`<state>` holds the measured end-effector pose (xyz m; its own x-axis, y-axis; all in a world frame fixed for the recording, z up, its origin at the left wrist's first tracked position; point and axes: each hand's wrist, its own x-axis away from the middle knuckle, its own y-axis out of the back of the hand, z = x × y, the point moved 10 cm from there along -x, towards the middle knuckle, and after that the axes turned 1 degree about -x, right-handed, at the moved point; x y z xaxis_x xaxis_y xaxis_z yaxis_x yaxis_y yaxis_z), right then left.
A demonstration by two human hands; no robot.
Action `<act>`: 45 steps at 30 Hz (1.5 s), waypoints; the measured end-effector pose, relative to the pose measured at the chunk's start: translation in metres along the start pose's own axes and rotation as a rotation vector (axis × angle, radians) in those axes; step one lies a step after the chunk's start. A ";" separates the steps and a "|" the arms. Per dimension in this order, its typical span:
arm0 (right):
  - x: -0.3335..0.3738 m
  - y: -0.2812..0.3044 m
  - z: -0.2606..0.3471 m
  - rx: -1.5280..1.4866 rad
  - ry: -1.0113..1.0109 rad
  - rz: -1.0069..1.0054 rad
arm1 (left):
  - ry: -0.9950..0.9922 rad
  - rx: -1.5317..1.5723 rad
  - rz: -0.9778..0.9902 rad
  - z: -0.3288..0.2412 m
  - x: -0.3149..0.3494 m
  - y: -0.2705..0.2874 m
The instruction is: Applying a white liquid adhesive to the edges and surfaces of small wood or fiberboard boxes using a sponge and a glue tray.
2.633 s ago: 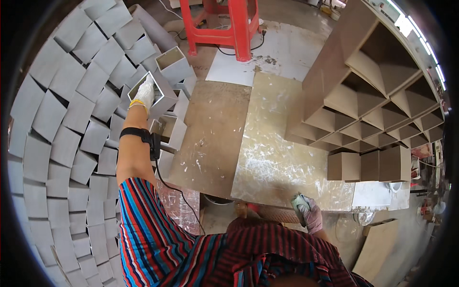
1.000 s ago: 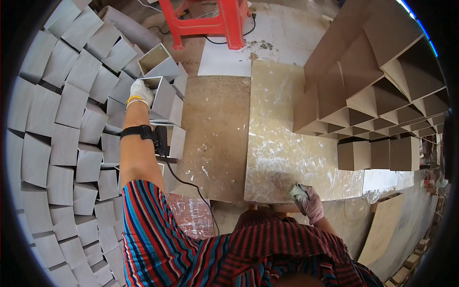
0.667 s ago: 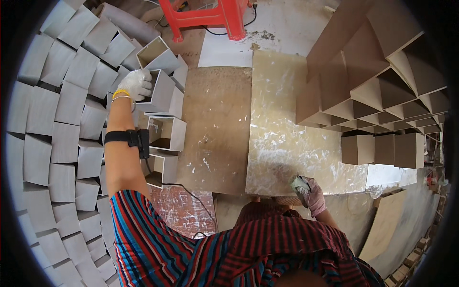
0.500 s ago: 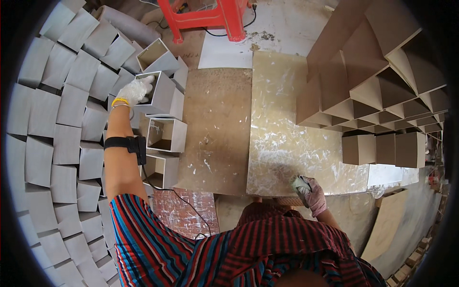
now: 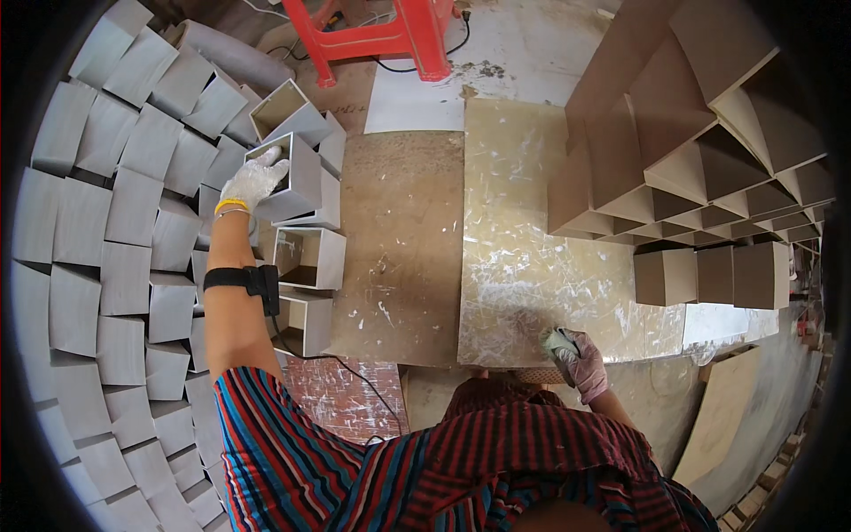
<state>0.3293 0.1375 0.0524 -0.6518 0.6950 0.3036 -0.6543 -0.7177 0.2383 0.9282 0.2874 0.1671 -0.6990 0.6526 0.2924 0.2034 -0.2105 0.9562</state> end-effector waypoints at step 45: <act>0.009 0.005 -0.020 0.171 -0.011 -0.048 | -0.030 -0.248 -0.114 -0.029 -0.097 0.052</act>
<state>0.3128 0.1413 0.0376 -0.6168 0.7285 0.2980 -0.6089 -0.6816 0.4059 0.9862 0.1920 0.1878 -0.6861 0.7031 0.1869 -0.0525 -0.3041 0.9512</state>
